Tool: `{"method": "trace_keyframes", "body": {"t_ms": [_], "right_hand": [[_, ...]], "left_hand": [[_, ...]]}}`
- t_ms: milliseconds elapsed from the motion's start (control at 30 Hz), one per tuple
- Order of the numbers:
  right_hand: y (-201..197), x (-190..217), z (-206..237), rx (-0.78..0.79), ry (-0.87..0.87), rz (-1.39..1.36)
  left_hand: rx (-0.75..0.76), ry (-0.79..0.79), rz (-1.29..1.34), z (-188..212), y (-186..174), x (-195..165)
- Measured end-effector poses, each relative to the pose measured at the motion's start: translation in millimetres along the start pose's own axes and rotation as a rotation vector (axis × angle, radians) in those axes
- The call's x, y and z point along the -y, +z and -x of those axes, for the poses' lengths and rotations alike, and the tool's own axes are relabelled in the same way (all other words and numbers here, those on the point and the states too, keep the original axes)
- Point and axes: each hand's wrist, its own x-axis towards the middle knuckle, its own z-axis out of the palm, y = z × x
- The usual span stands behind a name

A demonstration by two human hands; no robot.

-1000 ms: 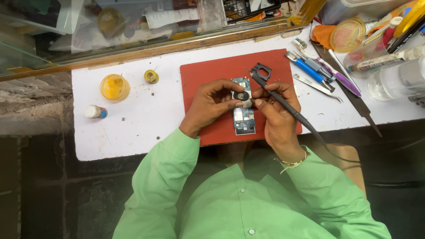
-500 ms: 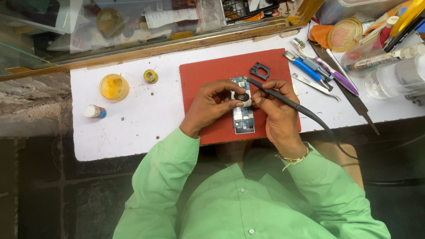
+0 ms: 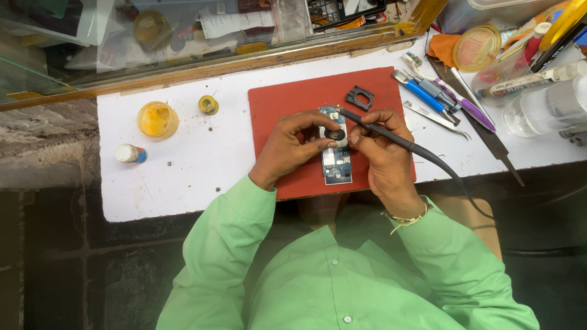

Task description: The person uses a soldering iron to reflow solder on a small component on a circuit board. They then use a toothbrush to clean the board and place a black plastic frame over the component area.

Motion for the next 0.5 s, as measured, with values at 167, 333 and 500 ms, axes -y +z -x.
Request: {"method": "trace_keyframes", "body": {"t_ms": [167, 333, 500], "right_hand": [[2.0, 0.2, -0.5, -0.023, -0.009, 0.038], [2.8, 2.4, 0.4, -0.028, -0.008, 0.085], [3.2, 4.1, -0.5, -0.021, -0.003, 0.127]], "left_hand": [[0.001, 0.004, 0.002, -0.3, 0.2, -1.5], [0.003, 0.009, -0.018, 0.6, -0.7, -3.0], [0.004, 0.023, -0.029, 0.4, -0.7, -4.2]]}}
